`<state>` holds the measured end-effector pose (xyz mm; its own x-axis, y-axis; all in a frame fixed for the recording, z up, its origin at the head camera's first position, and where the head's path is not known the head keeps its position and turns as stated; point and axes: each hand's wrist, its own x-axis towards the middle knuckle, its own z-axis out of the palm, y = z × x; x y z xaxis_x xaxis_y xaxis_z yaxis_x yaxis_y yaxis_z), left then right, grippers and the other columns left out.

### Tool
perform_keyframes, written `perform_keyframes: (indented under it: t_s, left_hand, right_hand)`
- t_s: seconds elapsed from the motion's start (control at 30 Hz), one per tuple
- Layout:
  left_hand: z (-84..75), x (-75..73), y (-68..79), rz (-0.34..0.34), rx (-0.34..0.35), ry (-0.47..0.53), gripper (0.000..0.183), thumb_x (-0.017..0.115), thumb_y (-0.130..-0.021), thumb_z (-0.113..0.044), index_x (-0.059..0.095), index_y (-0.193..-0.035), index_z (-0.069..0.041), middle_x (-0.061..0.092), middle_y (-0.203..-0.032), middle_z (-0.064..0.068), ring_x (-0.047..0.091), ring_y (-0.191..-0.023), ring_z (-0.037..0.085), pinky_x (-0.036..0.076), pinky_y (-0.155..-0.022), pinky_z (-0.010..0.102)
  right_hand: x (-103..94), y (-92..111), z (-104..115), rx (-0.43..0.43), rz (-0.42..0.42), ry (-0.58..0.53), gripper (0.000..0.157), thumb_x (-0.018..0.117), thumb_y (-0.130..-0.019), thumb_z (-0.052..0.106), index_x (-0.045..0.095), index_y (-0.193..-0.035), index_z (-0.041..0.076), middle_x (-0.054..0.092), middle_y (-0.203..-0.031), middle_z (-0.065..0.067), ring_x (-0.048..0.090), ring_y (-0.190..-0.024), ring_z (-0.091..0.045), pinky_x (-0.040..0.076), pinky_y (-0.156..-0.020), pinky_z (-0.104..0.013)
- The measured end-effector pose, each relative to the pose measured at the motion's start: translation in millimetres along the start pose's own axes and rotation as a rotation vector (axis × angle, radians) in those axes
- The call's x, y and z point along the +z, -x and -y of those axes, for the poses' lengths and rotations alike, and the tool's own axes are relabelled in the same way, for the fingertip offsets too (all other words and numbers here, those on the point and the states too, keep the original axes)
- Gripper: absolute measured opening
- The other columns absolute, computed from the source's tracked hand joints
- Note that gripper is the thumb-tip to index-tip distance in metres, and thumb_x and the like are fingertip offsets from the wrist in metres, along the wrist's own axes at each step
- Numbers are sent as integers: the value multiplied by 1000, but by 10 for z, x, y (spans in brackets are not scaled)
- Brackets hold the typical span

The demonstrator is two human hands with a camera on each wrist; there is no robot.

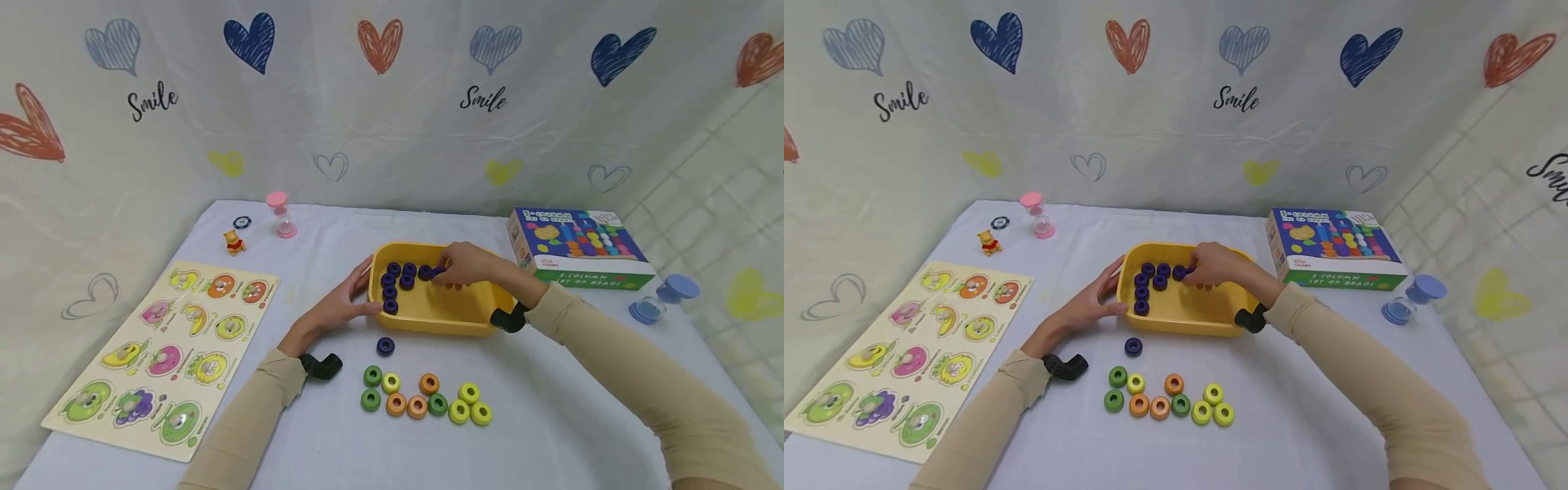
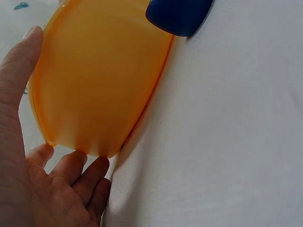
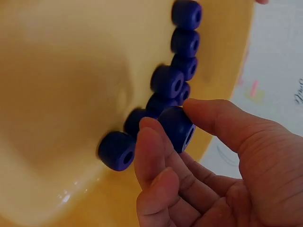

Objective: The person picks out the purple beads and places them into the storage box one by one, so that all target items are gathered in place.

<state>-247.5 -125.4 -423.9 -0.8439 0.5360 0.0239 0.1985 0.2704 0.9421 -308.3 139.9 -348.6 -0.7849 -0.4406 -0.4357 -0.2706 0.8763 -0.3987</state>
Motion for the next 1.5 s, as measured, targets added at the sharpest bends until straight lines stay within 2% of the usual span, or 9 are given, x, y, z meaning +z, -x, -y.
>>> perform_keyframes:
  t_s: [0.33, 0.53, 0.83, 1.07, 1.33, 1.5]
  left_hand:
    - [-12, 6, -8, 3, -4, 1, 92, 67, -81, -27, 2, -146, -22, 17, -149, 2, 13, -135, 14, 7, -107, 46]
    - [18, -10, -7, 0, -7, -13, 92, 67, -81, -30, 2, -146, -23, 17, -149, 1, 13, -135, 13, 7, -107, 47]
    - [19, -13, -7, 14, 8, 5, 92, 66, -81, -29, 2, -146, -23, 16, -149, 3, 13, -135, 13, 8, -107, 45]
    - [3, -12, -3, 12, 14, 12, 91, 66, -82, -25, 2, -146, -21, 16, -149, 5, 12, -136, 15, 8, -107, 46]
    - [-2, -15, -5, 10, 11, 6, 91, 66, -82, -25, 2, -146, -20, 17, -149, 4, 12, -135, 16, 8, -108, 44]
    - [2, -18, -2, 3, -1, 7, 92, 67, -81, -29, 2, -146, -20, 17, -149, 4, 13, -136, 17, 8, -107, 45]
  right_hand:
    - [54, -230, 18, 21, 101, 86, 27, 67, -80, 30, 60, -82, 3, 63, -67, -6, 62, -61, -19, 48, -52, -26]
    - [64, -270, 52, 14, 141, 56, 26, 67, -81, 25, 60, -87, 1, 63, -70, -9, 64, -65, -22, 52, -58, -28]
    - [77, -268, 63, 42, 122, 18, 24, 70, -79, 22, 60, -80, 0, 64, -71, -10, 65, -68, -23, 53, -62, -29]
    - [78, -263, 65, 48, 132, -7, 24, 68, -81, 22, 59, -84, -1, 62, -76, -11, 64, -71, -24, 53, -65, -31]
    - [56, -231, 43, -12, 139, 31, 19, 64, -84, 19, 60, -81, 0, 62, -71, -9, 63, -65, -21, 52, -58, -27]
    - [62, -146, 115, -32, 122, 76, 17, 60, -87, 20, 62, -85, 3, 62, -74, -7, 60, -61, -17, 48, -55, -24]
